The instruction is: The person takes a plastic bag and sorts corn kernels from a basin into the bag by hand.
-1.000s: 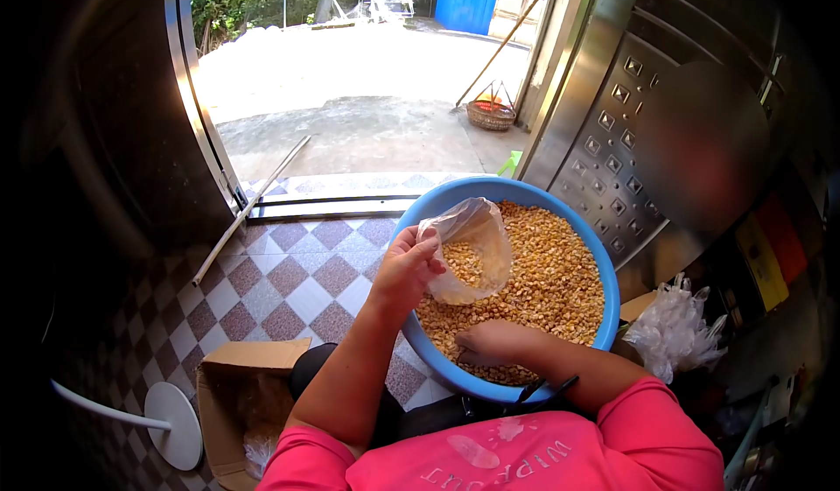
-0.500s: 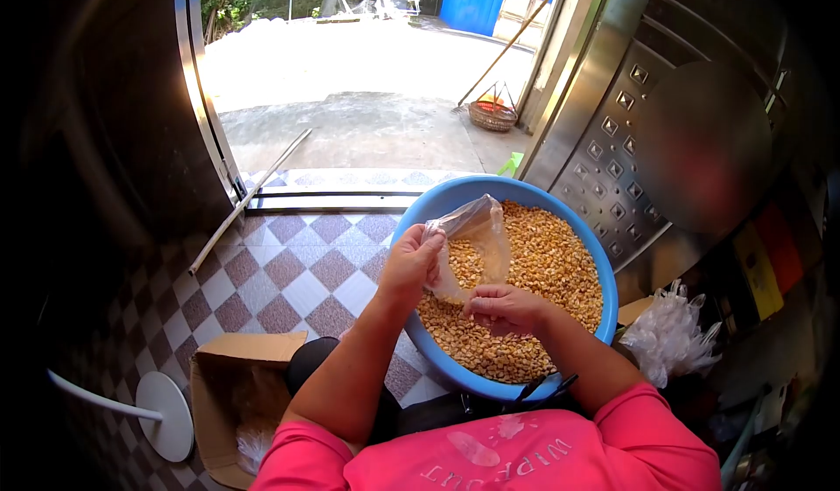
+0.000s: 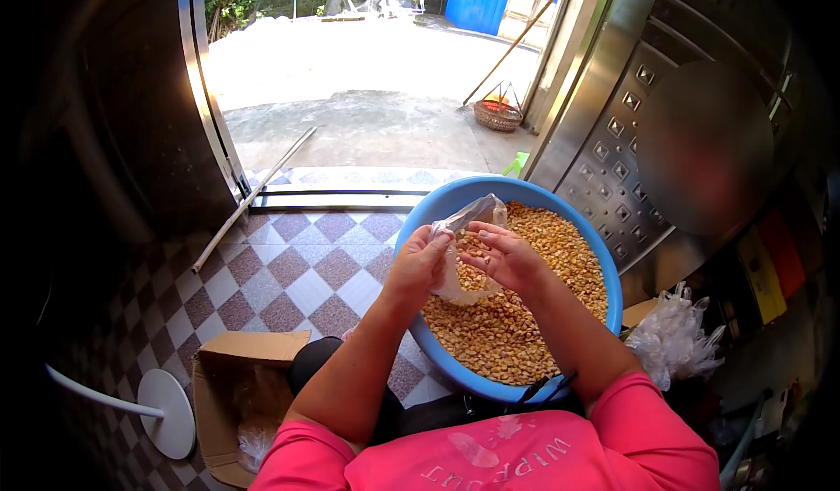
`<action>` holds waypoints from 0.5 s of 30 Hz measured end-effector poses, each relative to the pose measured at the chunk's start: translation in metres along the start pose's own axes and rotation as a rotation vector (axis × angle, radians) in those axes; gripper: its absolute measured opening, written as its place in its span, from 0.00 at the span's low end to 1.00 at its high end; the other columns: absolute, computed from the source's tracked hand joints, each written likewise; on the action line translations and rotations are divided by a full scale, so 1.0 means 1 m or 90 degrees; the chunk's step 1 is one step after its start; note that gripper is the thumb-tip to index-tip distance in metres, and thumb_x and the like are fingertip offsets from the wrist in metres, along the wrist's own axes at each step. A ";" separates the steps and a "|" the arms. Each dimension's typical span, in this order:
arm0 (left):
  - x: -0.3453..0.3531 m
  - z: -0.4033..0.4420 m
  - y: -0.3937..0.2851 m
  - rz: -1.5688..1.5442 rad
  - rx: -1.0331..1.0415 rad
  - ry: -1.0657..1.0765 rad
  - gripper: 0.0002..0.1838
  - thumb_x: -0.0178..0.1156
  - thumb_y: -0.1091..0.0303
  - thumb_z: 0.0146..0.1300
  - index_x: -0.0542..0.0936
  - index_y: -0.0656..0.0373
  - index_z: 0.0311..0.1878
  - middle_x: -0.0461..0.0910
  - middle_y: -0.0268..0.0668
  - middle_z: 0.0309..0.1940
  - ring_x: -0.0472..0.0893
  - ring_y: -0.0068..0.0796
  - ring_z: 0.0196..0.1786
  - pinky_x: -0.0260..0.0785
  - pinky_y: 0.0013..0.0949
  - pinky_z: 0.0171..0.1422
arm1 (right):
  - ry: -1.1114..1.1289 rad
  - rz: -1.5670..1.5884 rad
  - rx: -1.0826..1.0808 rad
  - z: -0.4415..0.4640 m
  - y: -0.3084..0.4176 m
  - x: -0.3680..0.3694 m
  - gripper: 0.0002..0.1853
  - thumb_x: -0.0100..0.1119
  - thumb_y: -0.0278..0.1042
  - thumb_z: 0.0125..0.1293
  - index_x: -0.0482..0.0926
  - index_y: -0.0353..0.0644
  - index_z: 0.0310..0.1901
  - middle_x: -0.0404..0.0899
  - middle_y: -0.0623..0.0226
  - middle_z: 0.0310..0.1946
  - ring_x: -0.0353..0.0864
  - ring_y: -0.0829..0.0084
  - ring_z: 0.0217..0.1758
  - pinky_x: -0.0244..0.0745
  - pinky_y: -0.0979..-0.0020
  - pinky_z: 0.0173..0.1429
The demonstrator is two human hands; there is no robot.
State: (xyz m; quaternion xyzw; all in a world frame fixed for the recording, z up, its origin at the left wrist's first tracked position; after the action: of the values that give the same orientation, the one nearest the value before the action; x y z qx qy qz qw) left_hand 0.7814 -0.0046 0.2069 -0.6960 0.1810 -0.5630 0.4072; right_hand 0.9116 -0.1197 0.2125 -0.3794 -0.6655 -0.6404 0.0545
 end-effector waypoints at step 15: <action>0.001 -0.002 -0.004 -0.027 0.005 -0.011 0.04 0.51 0.65 0.68 0.71 0.53 0.41 0.57 0.20 0.14 0.53 0.10 0.12 0.43 0.18 0.14 | 0.161 -0.366 0.059 -0.040 0.004 -0.003 0.12 0.54 0.32 0.65 0.77 0.38 0.48 0.80 0.67 0.37 0.79 0.78 0.35 0.74 0.77 0.38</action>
State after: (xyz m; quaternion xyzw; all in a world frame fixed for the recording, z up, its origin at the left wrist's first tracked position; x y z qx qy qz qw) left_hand 0.7793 -0.0032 0.2106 -0.7031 0.1603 -0.5659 0.3996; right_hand 0.8998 -0.1567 0.2215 -0.0902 -0.7619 -0.6407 -0.0287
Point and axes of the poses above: each hand's wrist, its own z-axis towards the middle knuckle, its own x-axis out of the palm, y = z × x, the point moved 2 cm from there along z, towards the middle knuckle
